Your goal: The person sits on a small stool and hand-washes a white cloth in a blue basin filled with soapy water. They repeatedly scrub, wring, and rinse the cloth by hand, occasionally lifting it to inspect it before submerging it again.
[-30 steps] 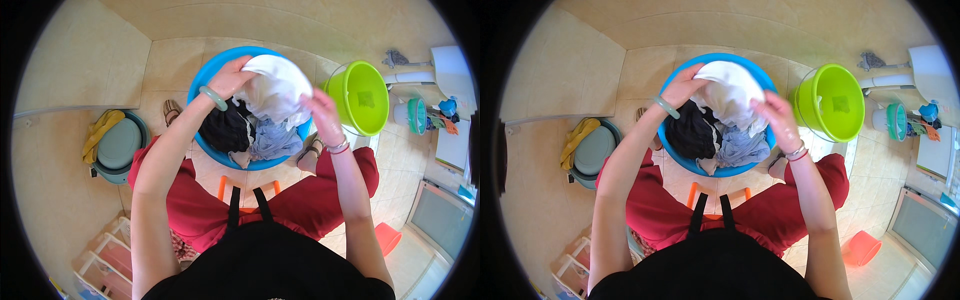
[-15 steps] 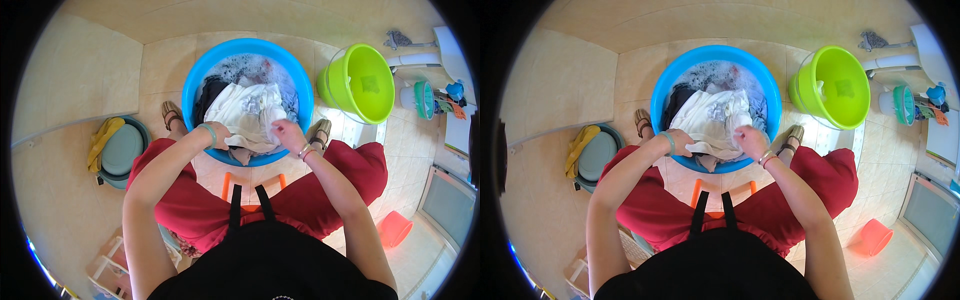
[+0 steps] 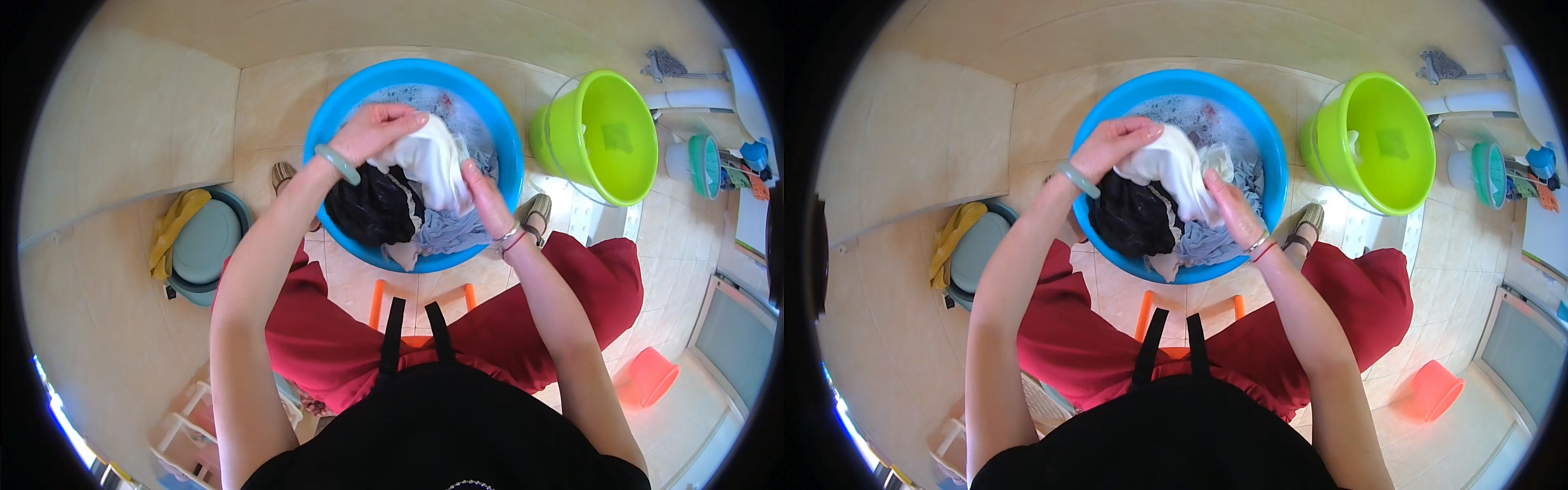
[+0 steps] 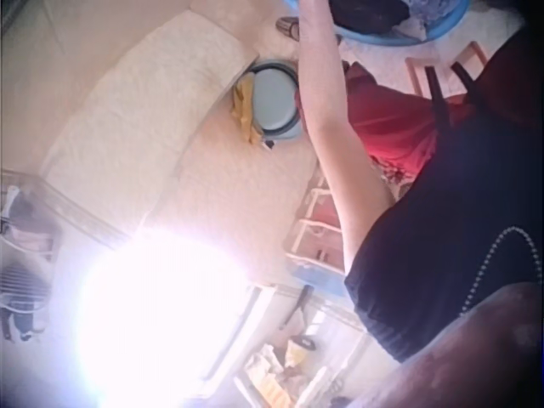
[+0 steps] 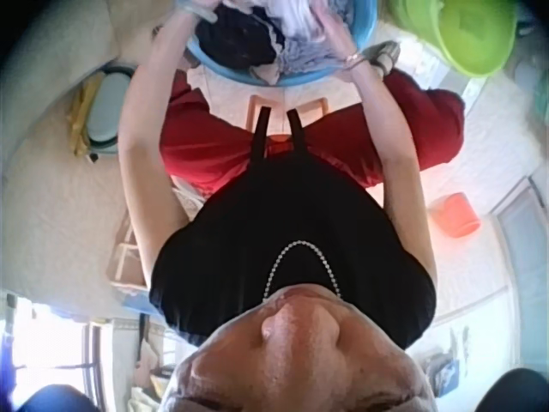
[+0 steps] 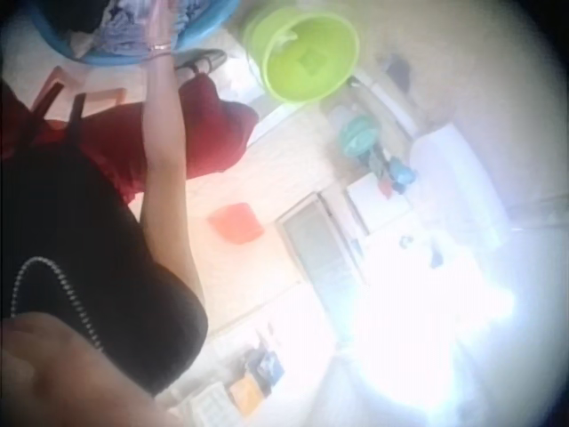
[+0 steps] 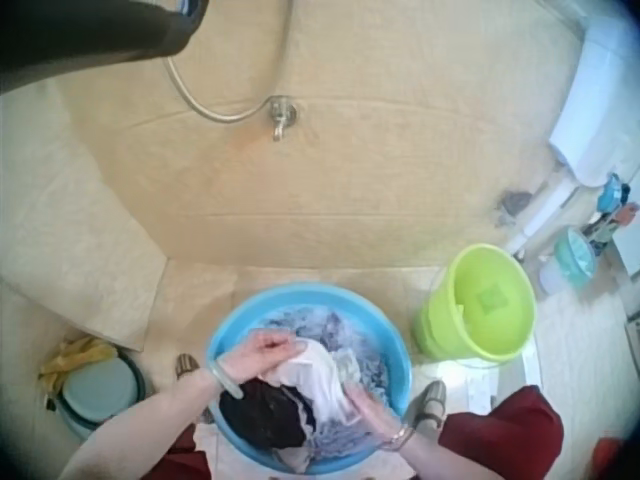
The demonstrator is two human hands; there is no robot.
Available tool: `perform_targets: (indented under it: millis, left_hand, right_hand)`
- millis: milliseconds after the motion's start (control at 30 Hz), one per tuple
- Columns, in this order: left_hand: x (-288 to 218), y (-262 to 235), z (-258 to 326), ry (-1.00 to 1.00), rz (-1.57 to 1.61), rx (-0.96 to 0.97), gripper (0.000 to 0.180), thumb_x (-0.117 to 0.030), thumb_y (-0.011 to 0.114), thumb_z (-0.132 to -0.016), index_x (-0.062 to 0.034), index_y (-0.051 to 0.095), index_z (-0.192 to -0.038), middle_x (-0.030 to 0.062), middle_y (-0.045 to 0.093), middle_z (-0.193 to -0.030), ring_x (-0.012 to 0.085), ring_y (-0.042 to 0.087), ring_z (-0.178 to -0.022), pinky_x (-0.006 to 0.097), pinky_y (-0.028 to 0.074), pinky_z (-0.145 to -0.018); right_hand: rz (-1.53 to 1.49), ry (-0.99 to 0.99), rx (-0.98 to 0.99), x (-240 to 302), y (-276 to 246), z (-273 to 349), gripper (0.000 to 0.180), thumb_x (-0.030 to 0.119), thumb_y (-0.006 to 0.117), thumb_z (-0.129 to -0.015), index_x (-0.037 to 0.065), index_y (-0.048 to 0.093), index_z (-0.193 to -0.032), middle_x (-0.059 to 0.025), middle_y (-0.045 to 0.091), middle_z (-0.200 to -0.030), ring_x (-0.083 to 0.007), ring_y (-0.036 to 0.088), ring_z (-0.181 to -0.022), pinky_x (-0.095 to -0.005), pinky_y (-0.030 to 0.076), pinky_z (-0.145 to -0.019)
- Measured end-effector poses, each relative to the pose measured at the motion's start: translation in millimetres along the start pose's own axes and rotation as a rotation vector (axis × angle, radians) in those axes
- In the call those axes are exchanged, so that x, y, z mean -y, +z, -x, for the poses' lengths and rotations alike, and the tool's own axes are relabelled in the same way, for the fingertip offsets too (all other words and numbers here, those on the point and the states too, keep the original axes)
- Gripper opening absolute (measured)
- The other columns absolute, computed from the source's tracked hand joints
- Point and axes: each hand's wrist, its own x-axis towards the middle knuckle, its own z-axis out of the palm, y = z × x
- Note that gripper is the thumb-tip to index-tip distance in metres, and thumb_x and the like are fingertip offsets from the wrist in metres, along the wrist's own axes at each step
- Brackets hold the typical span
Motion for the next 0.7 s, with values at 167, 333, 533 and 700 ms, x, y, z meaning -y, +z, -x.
perform_targets:
  millis: [167,333,533,700]
  left_hand:
    - [30.8,-22.8,-6.3,0.116,-0.900,0.269,0.052,-0.035,0.075,-0.074,-0.0013,0.061,-0.111,0.0134,0.065,-0.101,0.0241,0.062,-0.091,0.032,0.046,-0.085]
    - [42.8,-24.3,-4.9,-0.066,-0.493,0.102,0.045,-0.030,0.067,-0.081,-0.0029,0.059,-0.116,0.0098,0.064,-0.107,0.0177,0.057,-0.097,0.029,0.043,-0.088]
    - [-5.5,-11.7,19.5,0.243,0.174,-0.082,0.028,-0.014,0.058,-0.086,-0.0037,0.056,-0.112,0.0044,0.061,-0.104,0.0125,0.055,-0.098,0.026,0.043,-0.089]
    - [-8.8,19.6,24.3,0.452,0.566,-0.242,0.028,-0.014,0.055,-0.087,-0.0064,0.052,-0.114,0.0059,0.059,-0.110,0.0177,0.055,-0.104,0.032,0.042,-0.092]
  right_hand:
    - [-0.302,-0.254,-0.106,66.3,-14.0,-3.7,0.032,0.032,0.061,-0.090,0.002,0.064,-0.100,-0.0019,0.065,-0.086,-0.0076,0.058,-0.073,-0.0209,0.045,-0.063]
    - [-0.465,-0.126,-0.125,103.9,-13.2,-0.6,0.039,0.034,0.065,-0.087,-0.001,0.061,-0.105,-0.0079,0.065,-0.095,-0.0121,0.062,-0.085,-0.0243,0.050,-0.074]
    - [1.071,-0.440,0.025,96.7,-22.5,10.7,0.044,0.039,0.072,-0.074,0.005,0.064,-0.100,-0.0117,0.063,-0.098,-0.0257,0.062,-0.083,-0.0332,0.050,-0.077]
    - [0.923,-0.438,-0.332,83.3,-31.2,-7.4,0.034,0.032,0.071,-0.069,0.006,0.066,-0.091,-0.0167,0.063,-0.089,-0.0331,0.060,-0.080,-0.0394,0.049,-0.079]
